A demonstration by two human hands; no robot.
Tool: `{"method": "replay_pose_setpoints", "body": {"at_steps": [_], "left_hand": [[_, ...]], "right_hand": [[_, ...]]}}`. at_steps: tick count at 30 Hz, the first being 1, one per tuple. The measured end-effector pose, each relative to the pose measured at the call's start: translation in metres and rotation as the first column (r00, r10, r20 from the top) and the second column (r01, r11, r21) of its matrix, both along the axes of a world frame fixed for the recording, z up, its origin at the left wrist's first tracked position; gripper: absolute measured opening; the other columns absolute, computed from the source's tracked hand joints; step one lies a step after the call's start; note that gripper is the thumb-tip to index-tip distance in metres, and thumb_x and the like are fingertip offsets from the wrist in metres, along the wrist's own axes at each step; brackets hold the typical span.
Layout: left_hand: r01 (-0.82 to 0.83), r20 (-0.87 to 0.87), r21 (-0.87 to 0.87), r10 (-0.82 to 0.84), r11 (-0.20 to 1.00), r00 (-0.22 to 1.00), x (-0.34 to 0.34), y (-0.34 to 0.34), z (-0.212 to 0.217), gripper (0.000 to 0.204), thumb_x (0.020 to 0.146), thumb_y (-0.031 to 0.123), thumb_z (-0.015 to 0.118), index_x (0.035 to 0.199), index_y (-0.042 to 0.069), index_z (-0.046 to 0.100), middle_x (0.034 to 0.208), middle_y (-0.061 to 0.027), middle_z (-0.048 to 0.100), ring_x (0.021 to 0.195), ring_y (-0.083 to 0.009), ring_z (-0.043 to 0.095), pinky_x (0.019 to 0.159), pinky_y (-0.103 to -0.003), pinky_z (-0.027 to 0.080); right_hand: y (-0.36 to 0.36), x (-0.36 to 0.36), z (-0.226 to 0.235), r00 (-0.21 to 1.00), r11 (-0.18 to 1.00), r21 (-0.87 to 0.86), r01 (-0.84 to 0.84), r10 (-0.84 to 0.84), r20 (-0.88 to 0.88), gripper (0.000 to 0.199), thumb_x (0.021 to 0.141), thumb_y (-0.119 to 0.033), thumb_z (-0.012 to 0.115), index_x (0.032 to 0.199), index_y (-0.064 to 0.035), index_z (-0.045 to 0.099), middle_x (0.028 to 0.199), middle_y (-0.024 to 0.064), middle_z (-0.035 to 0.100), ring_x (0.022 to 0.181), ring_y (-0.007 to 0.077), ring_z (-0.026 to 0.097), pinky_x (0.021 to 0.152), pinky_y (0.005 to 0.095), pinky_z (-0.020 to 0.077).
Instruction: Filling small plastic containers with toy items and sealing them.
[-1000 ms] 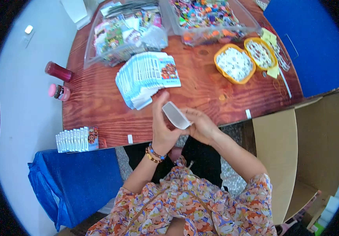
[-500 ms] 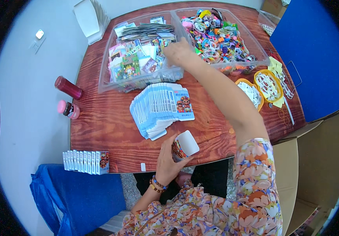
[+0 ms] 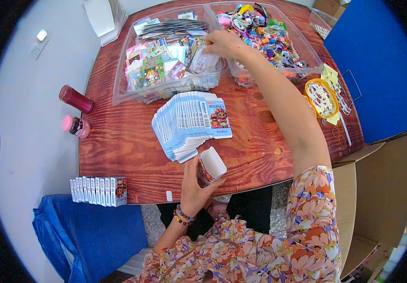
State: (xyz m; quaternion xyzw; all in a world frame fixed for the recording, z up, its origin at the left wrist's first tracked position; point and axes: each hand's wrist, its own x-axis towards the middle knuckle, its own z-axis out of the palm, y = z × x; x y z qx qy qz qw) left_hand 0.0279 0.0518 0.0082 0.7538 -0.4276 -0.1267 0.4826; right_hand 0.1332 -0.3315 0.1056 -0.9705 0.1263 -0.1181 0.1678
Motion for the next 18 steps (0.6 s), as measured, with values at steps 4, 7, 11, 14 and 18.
{"method": "replay_pose_setpoints", "body": {"at_steps": [4,7,11,14,18], "left_hand": [[-0.004,-0.034,0.028,0.005,1.0,0.999,-0.008,-0.004,-0.005,0.084,0.075,0.026,0.085,0.143,0.002,0.042,0.127,-0.0197,0.052,0.119,-0.037,0.053,0.098,-0.044,0.046],[-0.041,-0.047,-0.028,0.04,0.999,0.998,-0.008,-0.015,-0.007,0.081,0.074,0.021,0.087,0.14,-0.001,0.046,0.131,-0.0184,0.055,0.124,-0.0345,0.052,0.103,-0.042,0.043],[-0.071,-0.042,-0.03,0.07,0.997,0.997,-0.004,-0.02,-0.002,0.079,0.074,0.028,0.085,0.137,0.002,0.046,0.119,-0.0185,0.055,0.113,-0.0377,0.054,0.095,-0.045,0.046],[-0.137,0.085,-0.038,0.14,0.99,0.987,0.002,-0.035,-0.013,0.075,0.072,0.025,0.086,0.133,0.003,0.048,0.114,-0.0176,0.055,0.108,-0.0378,0.054,0.091,-0.045,0.046],[-0.155,0.119,-0.045,0.159,0.987,0.98,-0.004,-0.044,-0.013,0.078,0.068,0.021,0.088,0.133,0.003,0.048,0.116,-0.0177,0.054,0.108,-0.0379,0.055,0.089,-0.046,0.048]], "right_hand": [[0.005,-0.015,-0.01,0.99,0.998,0.057,0.021,-0.029,0.137,0.023,0.086,-0.024,0.07,0.088,-0.0018,0.068,0.073,0.01,0.064,0.067,0.0205,0.059,0.066,0.037,0.0462],[-0.004,-0.036,-0.008,0.953,0.99,0.139,0.016,-0.057,0.297,0.027,0.087,-0.033,0.067,0.096,-0.0085,0.073,0.082,0.0127,0.07,0.074,0.0241,0.067,0.069,0.0372,0.0504],[0.017,-0.098,0.037,0.957,0.923,0.383,-0.029,-0.085,0.277,0.017,0.092,-0.02,0.068,0.092,-0.003,0.072,0.073,-0.0033,0.063,0.072,0.0039,0.057,0.062,0.024,0.0445],[0.101,-0.157,0.039,0.96,0.873,0.485,-0.056,-0.086,0.267,0.017,0.092,-0.019,0.069,0.097,-0.0031,0.07,0.077,-0.0053,0.062,0.073,0.0033,0.055,0.062,0.0211,0.043],[0.162,-0.216,0.012,0.954,0.815,0.579,0.017,-0.186,0.234,0.015,0.09,-0.011,0.072,0.1,-0.0007,0.069,0.078,-0.0044,0.063,0.069,0.0032,0.053,0.061,0.0207,0.0438]]}}
